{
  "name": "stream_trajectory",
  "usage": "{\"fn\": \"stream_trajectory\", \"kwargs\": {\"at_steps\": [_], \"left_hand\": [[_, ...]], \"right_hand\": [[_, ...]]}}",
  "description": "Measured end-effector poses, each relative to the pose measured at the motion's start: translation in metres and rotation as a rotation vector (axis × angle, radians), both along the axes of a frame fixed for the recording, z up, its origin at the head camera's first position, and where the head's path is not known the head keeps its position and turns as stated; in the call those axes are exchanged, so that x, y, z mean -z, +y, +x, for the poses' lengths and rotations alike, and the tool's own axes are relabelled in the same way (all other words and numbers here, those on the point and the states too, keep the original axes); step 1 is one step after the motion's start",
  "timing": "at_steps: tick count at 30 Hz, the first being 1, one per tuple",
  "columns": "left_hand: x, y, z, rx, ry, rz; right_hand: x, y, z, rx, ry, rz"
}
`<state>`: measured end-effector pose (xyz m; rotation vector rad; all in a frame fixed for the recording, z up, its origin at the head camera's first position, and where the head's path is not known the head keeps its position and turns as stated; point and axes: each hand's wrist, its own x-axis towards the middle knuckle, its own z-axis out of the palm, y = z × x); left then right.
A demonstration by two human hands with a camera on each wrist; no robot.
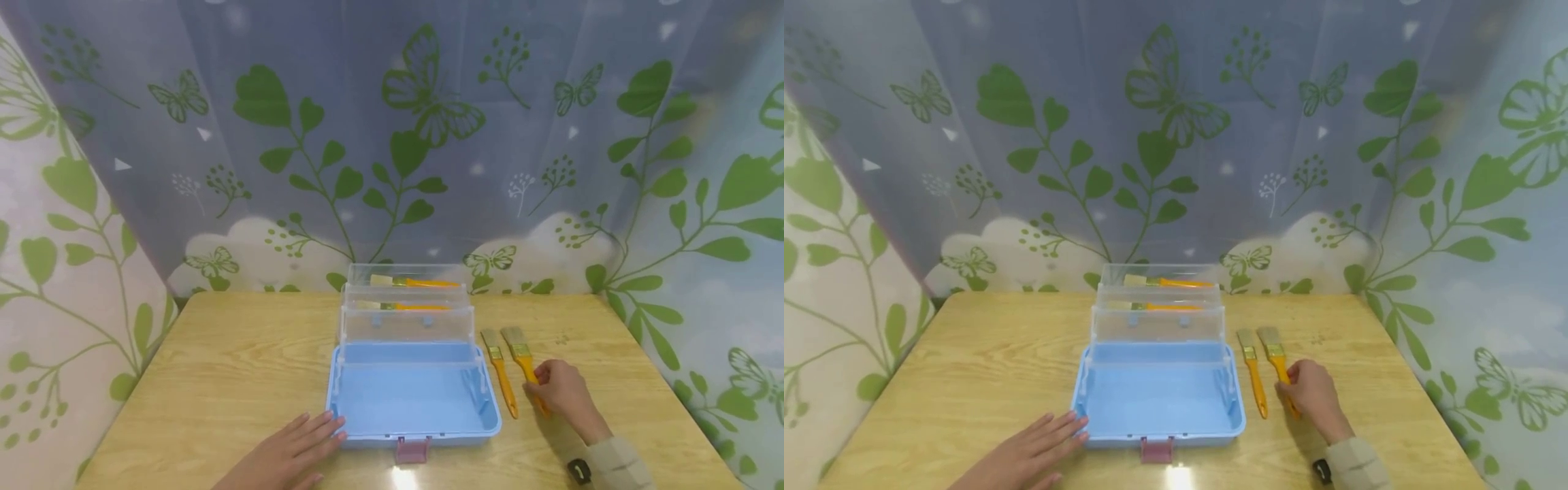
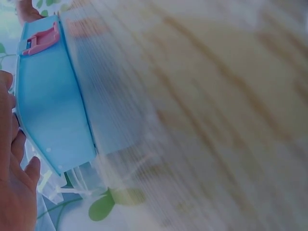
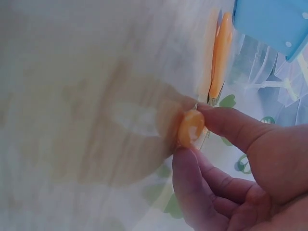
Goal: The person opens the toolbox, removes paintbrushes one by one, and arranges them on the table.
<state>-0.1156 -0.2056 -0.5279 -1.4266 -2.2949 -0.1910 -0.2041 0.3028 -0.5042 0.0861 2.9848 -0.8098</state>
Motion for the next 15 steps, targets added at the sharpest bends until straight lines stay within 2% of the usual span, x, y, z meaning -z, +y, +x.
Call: {"fn": "stream_trajectory", "kwargs": {"at_steps": [8, 11, 15], "left_hand": [[0.0, -0.002, 0.002, -0.013, -0.008, 0.0], [0.0, -0.001, 0.003, -0.015, -0.015, -0.003], [0.0, -0.001, 0.003, -0.022, -0.019, -0.004]], "right_hand": [[-0.008, -0.004, 0.002, -0.029, -0.052, 0.071], [-0.02, -0.011, 0.01, -0.064, -0.045, 0.143], [-0.045, -0.03, 0.024, -0.117, 0.046, 0.247]]}}
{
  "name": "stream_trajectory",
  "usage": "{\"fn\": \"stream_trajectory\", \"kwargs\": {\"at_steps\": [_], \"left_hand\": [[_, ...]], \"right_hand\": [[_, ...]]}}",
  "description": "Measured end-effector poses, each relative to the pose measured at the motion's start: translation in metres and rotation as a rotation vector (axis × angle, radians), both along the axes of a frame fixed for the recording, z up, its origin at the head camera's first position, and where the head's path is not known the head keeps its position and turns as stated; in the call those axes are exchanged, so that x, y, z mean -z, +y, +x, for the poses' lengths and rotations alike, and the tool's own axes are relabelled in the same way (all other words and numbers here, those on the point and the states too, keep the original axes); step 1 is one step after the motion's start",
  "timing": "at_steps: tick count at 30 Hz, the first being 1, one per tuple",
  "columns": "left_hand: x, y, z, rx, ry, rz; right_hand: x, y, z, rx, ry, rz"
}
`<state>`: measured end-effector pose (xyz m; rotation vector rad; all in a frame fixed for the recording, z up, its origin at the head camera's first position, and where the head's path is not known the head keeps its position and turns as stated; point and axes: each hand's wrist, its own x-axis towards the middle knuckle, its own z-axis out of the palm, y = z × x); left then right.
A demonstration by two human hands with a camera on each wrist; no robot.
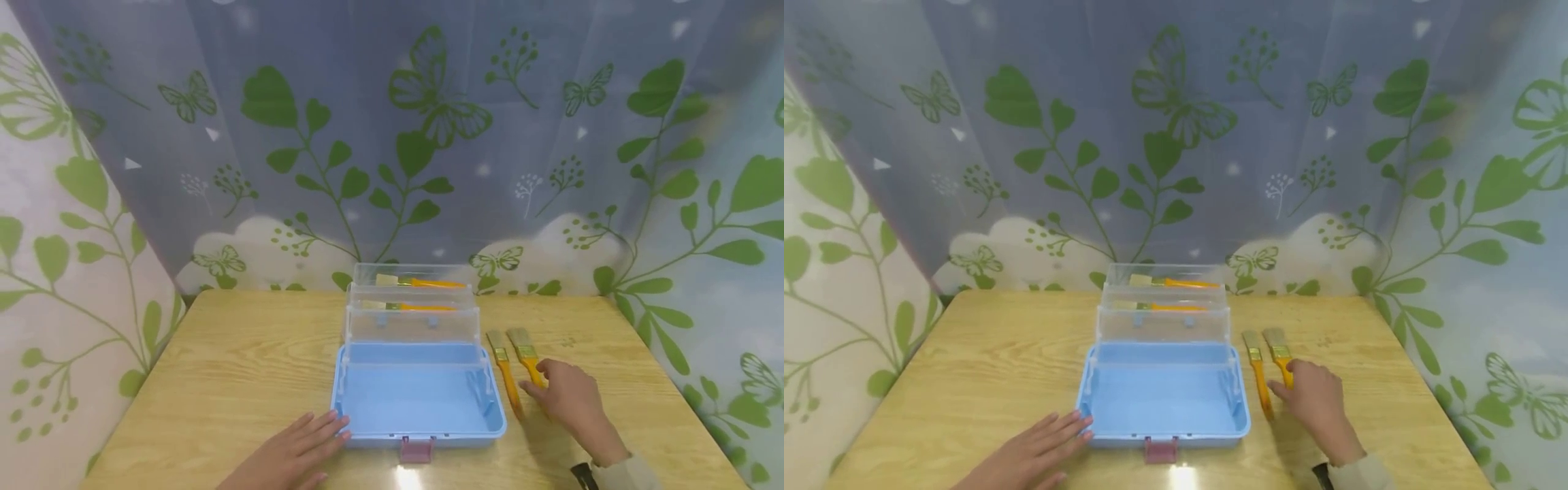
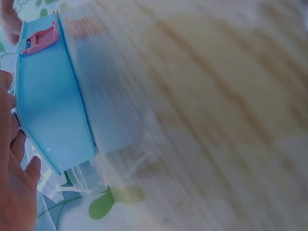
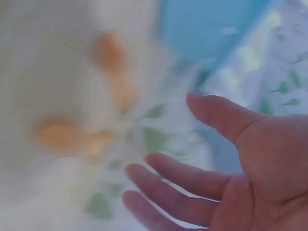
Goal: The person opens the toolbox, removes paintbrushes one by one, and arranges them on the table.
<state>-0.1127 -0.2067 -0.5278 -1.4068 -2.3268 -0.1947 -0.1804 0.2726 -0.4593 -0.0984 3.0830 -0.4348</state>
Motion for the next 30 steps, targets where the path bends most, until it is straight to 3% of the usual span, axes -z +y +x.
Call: {"fn": "stream_trajectory", "kwargs": {"at_steps": [5, 9, 12, 19, 24, 30], "left_hand": [[0.0, 0.001, 0.001, 0.003, -0.003, 0.001], [-0.001, 0.001, 0.002, 0.005, 0.003, -0.001], [-0.001, 0.001, 0.001, -0.003, 0.001, 0.006], [-0.004, 0.0, 0.002, -0.005, -0.029, 0.0], [-0.005, 0.0, 0.003, -0.006, -0.037, -0.005], [-0.004, 0.001, 0.002, -0.004, -0.03, -0.001]], "right_hand": [[-0.032, -0.028, 0.018, -0.063, 0.1, -0.005], [-0.045, -0.047, 0.021, -0.163, 0.153, -0.172], [-0.047, -0.058, 0.015, -0.24, 0.191, -0.328], [-0.039, -0.077, -0.021, -0.319, 0.309, -0.53], [-0.041, -0.09, -0.047, -0.332, 0.3, -0.613], [-0.047, -0.101, -0.073, -0.393, 0.26, -0.632]]}}
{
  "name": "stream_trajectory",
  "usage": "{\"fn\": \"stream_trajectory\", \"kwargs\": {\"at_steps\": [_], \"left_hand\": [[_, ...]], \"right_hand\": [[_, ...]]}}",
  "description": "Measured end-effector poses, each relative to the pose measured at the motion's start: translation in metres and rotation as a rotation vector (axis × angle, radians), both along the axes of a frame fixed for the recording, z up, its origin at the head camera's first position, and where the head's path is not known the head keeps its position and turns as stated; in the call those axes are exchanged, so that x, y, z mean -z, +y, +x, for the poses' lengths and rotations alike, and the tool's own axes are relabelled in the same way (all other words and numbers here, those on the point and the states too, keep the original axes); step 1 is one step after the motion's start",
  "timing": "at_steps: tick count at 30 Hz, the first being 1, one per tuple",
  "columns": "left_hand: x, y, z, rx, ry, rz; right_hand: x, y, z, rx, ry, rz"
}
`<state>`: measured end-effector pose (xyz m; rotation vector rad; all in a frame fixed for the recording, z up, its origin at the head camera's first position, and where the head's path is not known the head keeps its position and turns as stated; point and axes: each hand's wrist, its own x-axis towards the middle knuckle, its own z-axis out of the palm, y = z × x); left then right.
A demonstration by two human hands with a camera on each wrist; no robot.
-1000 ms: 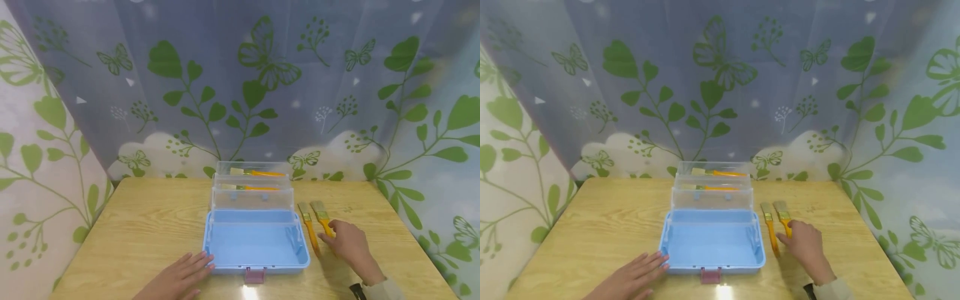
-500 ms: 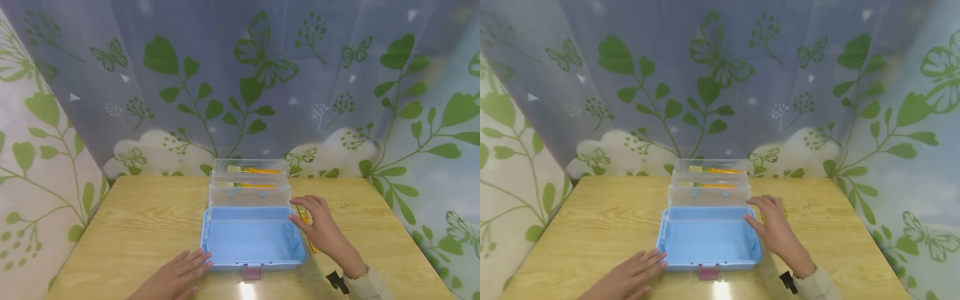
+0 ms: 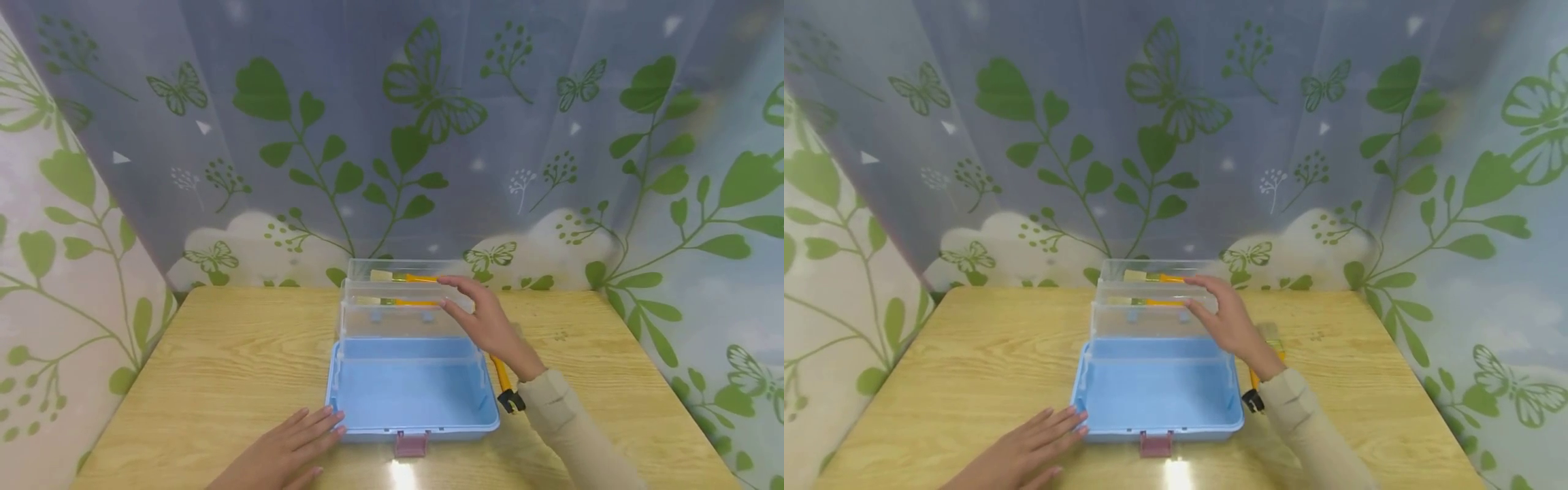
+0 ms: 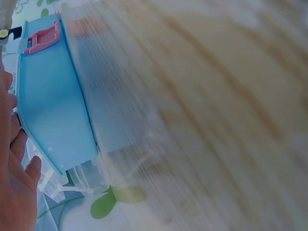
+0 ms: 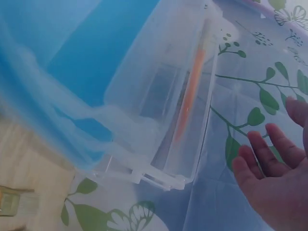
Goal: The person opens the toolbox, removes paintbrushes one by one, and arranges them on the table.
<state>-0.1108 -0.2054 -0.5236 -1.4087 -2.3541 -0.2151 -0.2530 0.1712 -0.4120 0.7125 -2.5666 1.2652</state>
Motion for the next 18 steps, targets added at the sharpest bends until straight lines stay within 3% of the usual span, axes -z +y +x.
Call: {"fn": "stream_trajectory", "kwargs": {"at_steps": [6, 18], "left_hand": [[0.002, 0.0, 0.0, 0.007, 0.024, 0.009], [-0.002, 0.001, 0.0, 0.002, 0.004, 0.007]], "right_hand": [[-0.002, -0.006, -0.028, -0.103, -0.076, 0.028], [-0.012, -0.014, -0.067, -0.245, -0.127, 0.327]]}}
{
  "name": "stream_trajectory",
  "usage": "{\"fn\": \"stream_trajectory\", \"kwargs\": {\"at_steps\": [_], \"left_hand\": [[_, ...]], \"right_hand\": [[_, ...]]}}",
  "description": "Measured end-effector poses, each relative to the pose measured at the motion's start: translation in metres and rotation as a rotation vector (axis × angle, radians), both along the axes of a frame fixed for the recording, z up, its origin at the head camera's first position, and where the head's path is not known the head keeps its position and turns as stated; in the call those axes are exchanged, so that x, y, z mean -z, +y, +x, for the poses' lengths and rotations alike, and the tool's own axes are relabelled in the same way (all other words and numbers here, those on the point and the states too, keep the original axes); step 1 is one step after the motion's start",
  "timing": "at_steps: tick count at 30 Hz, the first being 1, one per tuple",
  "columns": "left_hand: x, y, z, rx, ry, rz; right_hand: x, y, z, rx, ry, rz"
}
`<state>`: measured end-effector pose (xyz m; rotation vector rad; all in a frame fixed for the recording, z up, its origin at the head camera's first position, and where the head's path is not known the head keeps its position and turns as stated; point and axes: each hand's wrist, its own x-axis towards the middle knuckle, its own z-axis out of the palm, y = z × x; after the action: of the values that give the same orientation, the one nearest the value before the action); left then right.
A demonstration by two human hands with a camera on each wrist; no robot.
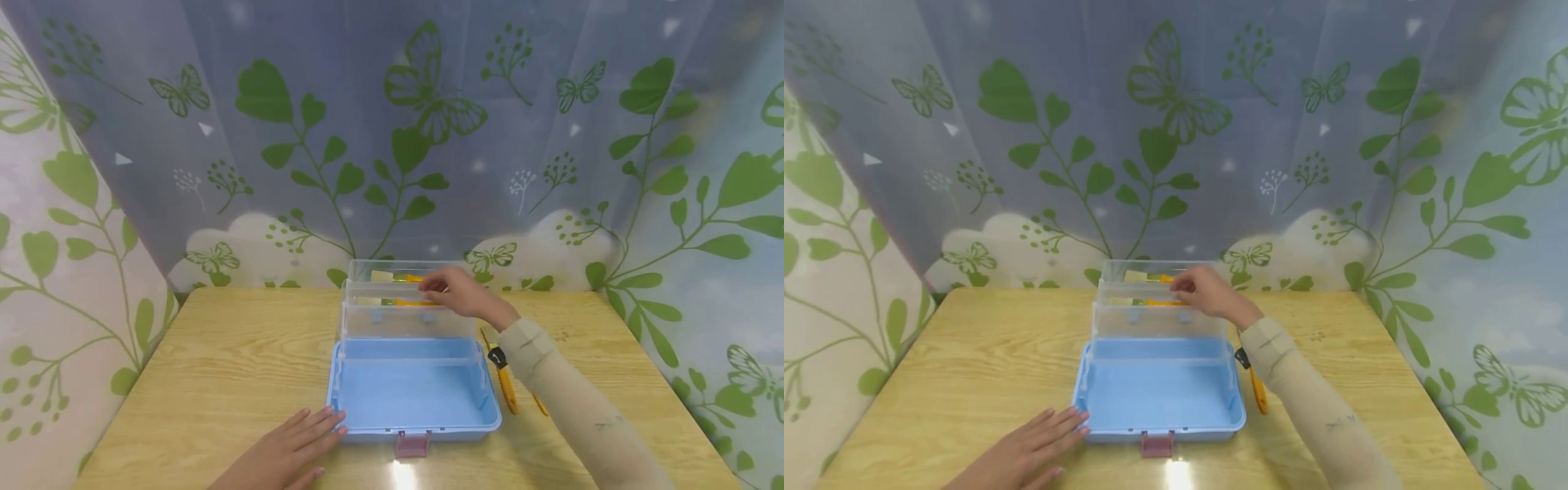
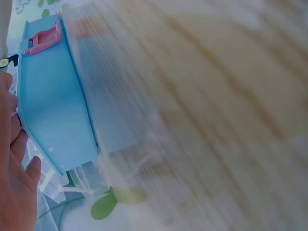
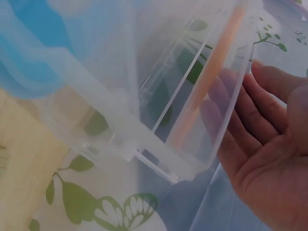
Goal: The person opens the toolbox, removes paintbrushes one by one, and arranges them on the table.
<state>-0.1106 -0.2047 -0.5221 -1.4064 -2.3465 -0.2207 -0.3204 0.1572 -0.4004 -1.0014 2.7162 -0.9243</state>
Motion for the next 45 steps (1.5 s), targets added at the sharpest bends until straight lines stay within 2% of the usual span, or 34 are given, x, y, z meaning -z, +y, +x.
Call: {"fn": "stream_trajectory", "kwargs": {"at_steps": [6, 12, 17, 28, 33, 38, 45], "left_hand": [[-0.002, 0.0, -0.001, 0.002, 0.009, -0.014], [0.003, 0.0, -0.001, 0.001, 0.023, -0.028], [0.005, 0.0, -0.001, -0.004, 0.027, -0.027], [0.006, 0.0, -0.001, -0.012, 0.023, -0.042], [0.005, -0.001, -0.001, -0.015, 0.021, -0.039], [0.003, -0.001, -0.001, -0.018, 0.006, -0.036], [0.002, -0.001, 0.001, -0.019, -0.001, -0.027]], "right_hand": [[-0.001, -0.002, -0.01, -0.013, -0.057, 0.057], [-0.001, -0.003, -0.014, -0.044, -0.091, 0.082], [0.0, -0.002, -0.016, -0.069, -0.059, 0.083], [0.002, 0.002, -0.014, -0.049, -0.06, 0.076], [0.003, 0.002, -0.016, -0.037, -0.036, 0.107], [0.004, 0.0, -0.018, -0.059, -0.013, 0.135], [0.003, -0.002, -0.013, -0.08, 0.007, 0.191]]}}
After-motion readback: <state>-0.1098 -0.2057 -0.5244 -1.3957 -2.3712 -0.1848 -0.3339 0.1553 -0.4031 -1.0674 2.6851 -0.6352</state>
